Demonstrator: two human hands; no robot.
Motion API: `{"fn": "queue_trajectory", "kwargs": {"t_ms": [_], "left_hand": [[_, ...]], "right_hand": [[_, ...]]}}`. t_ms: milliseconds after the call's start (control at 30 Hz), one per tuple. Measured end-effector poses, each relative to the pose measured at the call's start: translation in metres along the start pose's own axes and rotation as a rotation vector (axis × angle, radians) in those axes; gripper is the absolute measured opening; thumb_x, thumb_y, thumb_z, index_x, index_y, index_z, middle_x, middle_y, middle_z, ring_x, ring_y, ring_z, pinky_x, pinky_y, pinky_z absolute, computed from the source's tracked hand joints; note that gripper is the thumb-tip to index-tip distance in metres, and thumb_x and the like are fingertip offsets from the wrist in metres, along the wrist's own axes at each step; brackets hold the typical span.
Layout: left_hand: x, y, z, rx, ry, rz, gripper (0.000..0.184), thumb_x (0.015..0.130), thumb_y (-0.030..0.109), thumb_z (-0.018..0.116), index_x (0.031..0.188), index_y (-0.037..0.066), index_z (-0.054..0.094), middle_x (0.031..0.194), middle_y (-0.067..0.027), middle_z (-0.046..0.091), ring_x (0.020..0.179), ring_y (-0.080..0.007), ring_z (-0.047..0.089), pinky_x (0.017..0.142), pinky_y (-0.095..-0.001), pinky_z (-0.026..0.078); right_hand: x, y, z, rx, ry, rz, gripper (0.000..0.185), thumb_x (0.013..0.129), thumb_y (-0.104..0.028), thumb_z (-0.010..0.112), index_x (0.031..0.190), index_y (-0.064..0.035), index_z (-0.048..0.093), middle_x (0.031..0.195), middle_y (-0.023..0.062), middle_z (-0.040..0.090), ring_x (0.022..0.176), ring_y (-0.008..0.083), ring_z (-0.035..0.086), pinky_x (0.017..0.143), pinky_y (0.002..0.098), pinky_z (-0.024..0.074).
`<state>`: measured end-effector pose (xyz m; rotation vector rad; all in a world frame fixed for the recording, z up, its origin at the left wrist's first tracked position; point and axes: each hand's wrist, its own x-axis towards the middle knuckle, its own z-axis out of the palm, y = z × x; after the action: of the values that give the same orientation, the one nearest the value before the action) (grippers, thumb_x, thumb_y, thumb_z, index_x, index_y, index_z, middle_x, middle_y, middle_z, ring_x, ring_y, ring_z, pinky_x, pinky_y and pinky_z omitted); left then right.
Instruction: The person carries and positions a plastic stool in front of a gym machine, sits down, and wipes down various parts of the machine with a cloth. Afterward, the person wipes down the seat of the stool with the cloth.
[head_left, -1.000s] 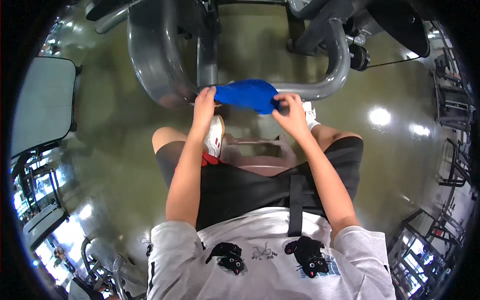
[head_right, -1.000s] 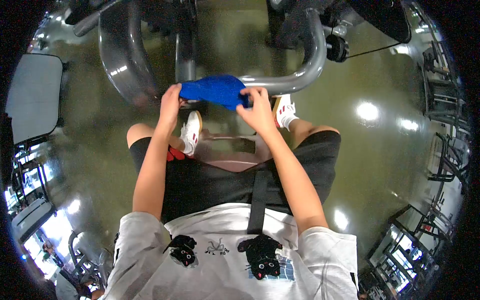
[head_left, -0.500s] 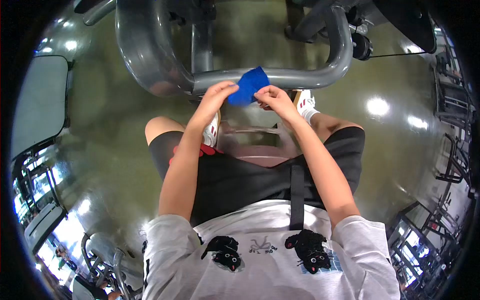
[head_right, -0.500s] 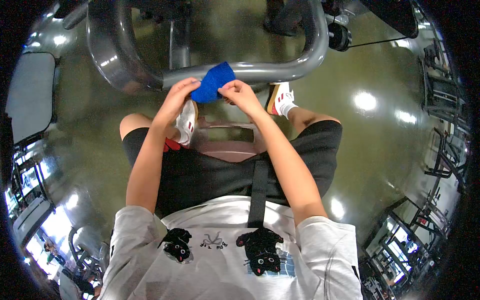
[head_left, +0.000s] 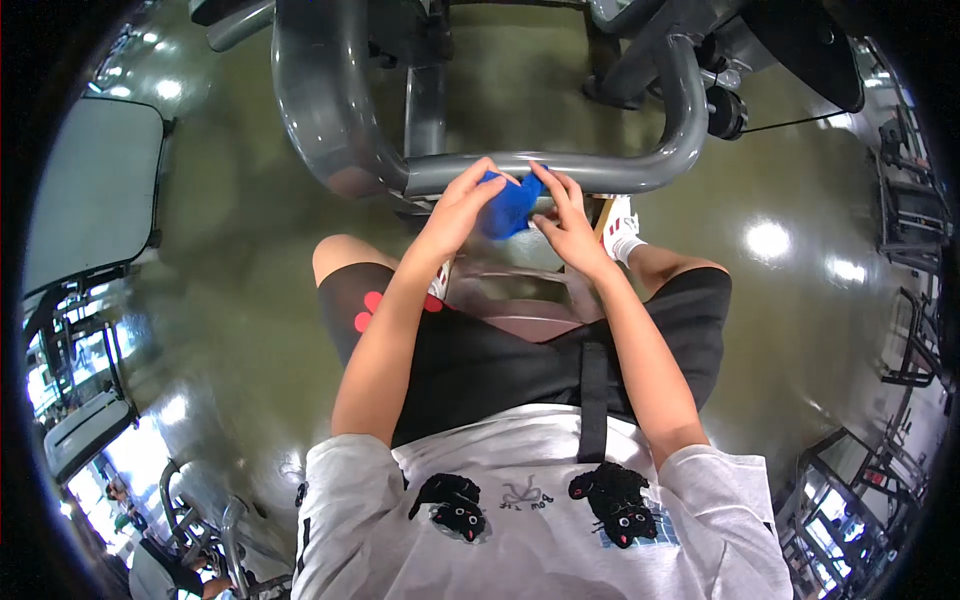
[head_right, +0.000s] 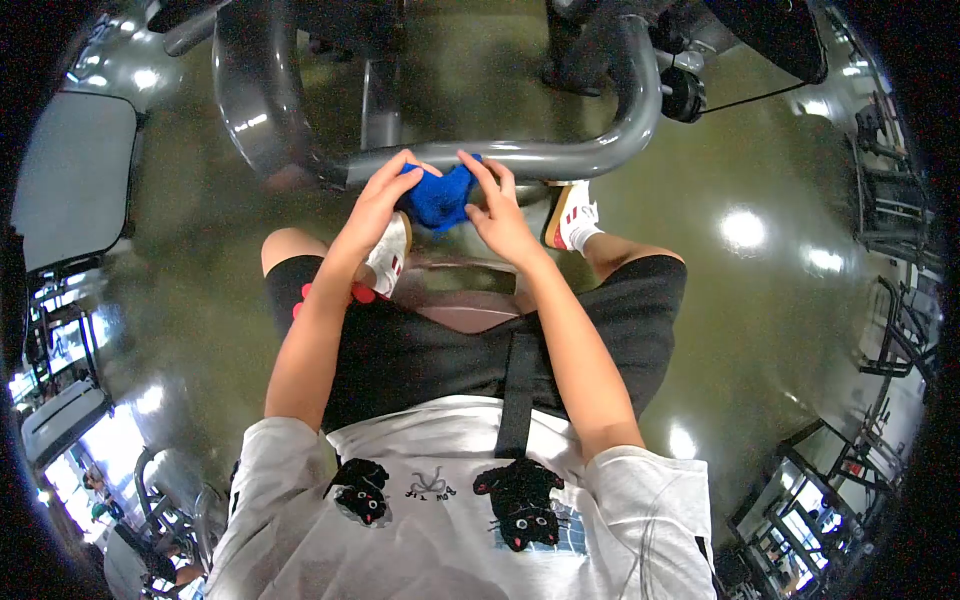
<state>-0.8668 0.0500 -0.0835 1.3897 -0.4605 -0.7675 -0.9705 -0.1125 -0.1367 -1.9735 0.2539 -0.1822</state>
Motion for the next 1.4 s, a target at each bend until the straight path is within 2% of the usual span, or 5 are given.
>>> {"fn": "queue_trajectory", "kwargs": {"t_ms": [133, 300, 767, 1000, 1400], "left_hand": [[-0.004, 0.008, 0.002, 0.050, -0.004, -0.077, 0.020, 0.092, 0.023, 0.052, 0.093, 0.003, 0.050, 0.084, -0.0002, 0.055, 0.081, -0.0080, 0.048, 0.074, -0.0241, 0.040], [-0.012, -0.016, 0.000, 0.400, 0.176, -0.063, 0.020, 0.091, 0.023, 0.055, 0.092, 0.002, 0.053, 0.075, -0.0025, 0.053, 0.072, -0.0080, 0.047, 0.067, -0.0249, 0.041], [-0.001, 0.076, -0.034, 0.577, 0.445, 0.256, 0.021, 0.088, 0.021, 0.059, 0.095, 0.002, 0.059, 0.076, -0.0061, 0.059, 0.069, -0.0119, 0.055, 0.065, -0.0258, 0.046], [-0.042, -0.011, -0.050, 1.440, -0.015, 0.229, 0.012, 0.078, 0.014, 0.060, 0.088, 0.007, 0.060, 0.092, -0.0085, 0.060, 0.094, -0.0290, 0.057, 0.076, -0.0402, 0.047], [0.001, 0.067, -0.089, 1.517, 0.266, 0.664, 0.025, 0.076, 0.013, 0.061, 0.101, 0.009, 0.059, 0.111, -0.0088, 0.059, 0.108, -0.0263, 0.054, 0.084, -0.0387, 0.041]], "right_hand": [[-0.001, -0.002, -0.022, -0.086, -0.162, -0.100, 0.048, 0.078, -0.002, 0.065, 0.124, -0.0122, 0.054, 0.139, 0.0114, 0.034, 0.089, 0.0172, 0.057, 0.079, 0.0283, 0.0470], [0.000, -0.018, -0.060, -0.209, -0.414, 0.183, 0.032, 0.071, -0.020, 0.073, 0.095, -0.0016, 0.067, 0.086, 0.0139, 0.068, 0.083, 0.0244, 0.065, 0.077, 0.0332, 0.0492], [0.040, -0.099, -0.058, -0.181, 0.320, -0.212, 0.019, 0.072, 0.000, 0.063, 0.088, -0.0074, 0.068, 0.080, 0.0076, 0.055, 0.062, 0.0160, 0.051, 0.060, 0.0274, 0.0448], [0.006, -0.026, -0.029, -0.515, -0.053, -0.092, 0.017, 0.075, -0.009, 0.062, 0.091, -0.0058, 0.065, 0.099, 0.0113, 0.057, 0.093, 0.0278, 0.056, 0.084, 0.0377, 0.0445], [0.047, -0.018, -0.005, -0.669, -0.069, -0.337, 0.057, 0.074, -0.023, 0.068, 0.126, -0.0144, 0.046, 0.124, 0.0104, 0.050, 0.117, 0.0321, 0.045, 0.096, 0.0467, 0.0367]]}}
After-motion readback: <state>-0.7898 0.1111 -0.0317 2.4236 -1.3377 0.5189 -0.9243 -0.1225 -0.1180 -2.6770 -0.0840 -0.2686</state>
